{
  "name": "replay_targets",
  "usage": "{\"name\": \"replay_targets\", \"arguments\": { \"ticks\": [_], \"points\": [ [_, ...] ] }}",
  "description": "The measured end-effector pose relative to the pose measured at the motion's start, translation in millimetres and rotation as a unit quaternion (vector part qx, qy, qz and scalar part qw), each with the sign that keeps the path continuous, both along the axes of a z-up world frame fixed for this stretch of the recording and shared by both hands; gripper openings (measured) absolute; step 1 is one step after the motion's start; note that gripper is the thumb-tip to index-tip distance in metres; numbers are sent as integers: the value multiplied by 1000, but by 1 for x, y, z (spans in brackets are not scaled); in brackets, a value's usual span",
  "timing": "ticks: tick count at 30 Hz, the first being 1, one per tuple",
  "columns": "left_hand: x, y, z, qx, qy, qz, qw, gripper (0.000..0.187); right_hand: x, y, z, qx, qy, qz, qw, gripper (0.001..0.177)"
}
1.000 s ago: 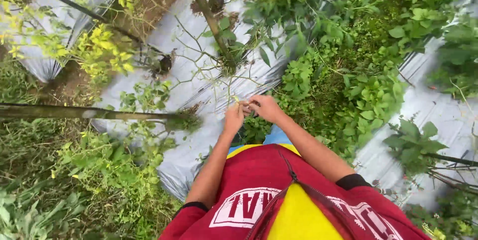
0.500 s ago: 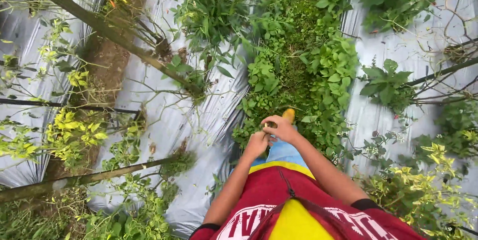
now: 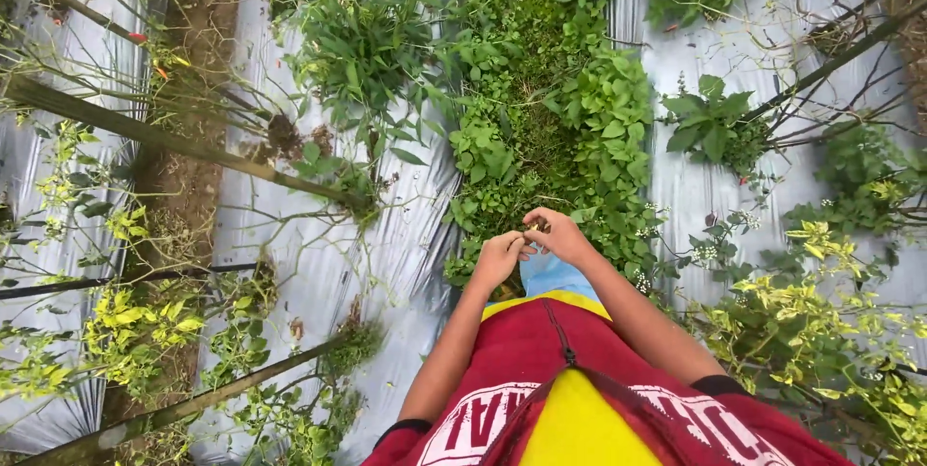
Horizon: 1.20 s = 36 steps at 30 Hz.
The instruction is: The person walks through a garden and picks small red and green chilies from the plants by hand. They move between different plants, reaching into the foliage to pluck the peppers and hold them in their hands.
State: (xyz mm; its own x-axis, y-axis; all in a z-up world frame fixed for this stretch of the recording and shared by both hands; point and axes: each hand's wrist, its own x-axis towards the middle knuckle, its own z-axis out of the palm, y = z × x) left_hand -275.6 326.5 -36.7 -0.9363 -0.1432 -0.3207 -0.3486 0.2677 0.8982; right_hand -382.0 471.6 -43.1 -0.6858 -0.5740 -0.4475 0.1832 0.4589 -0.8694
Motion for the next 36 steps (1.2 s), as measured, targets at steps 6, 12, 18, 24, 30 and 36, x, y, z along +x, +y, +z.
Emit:
{"name": "replay_targets", "arguments": {
  "ticks": [6,12,18,24,30,36],
  "points": [
    [5,6,9,25,1,23,999,21,8,17,9,0,-53,-44,998,19],
    [13,6,-17,34,-14,43,998,13,29,30,-1,-10,-64,-70,995,20],
    [28,9,-25,44,-29,25,998,14,51,39,-17,9,-95,-77,993,17],
    [49,0,-14,31,-15,25,999,10,61,36,-40,27,-152,-72,985,33],
    [72,-15,-35,2,-6,66,998,8,67,6,-2,38,-167,-37,985,39],
    [88,-29,-15,-12,22,80,996,9,72,-10,-19,20,-154,4,988,46]
  ]
}}
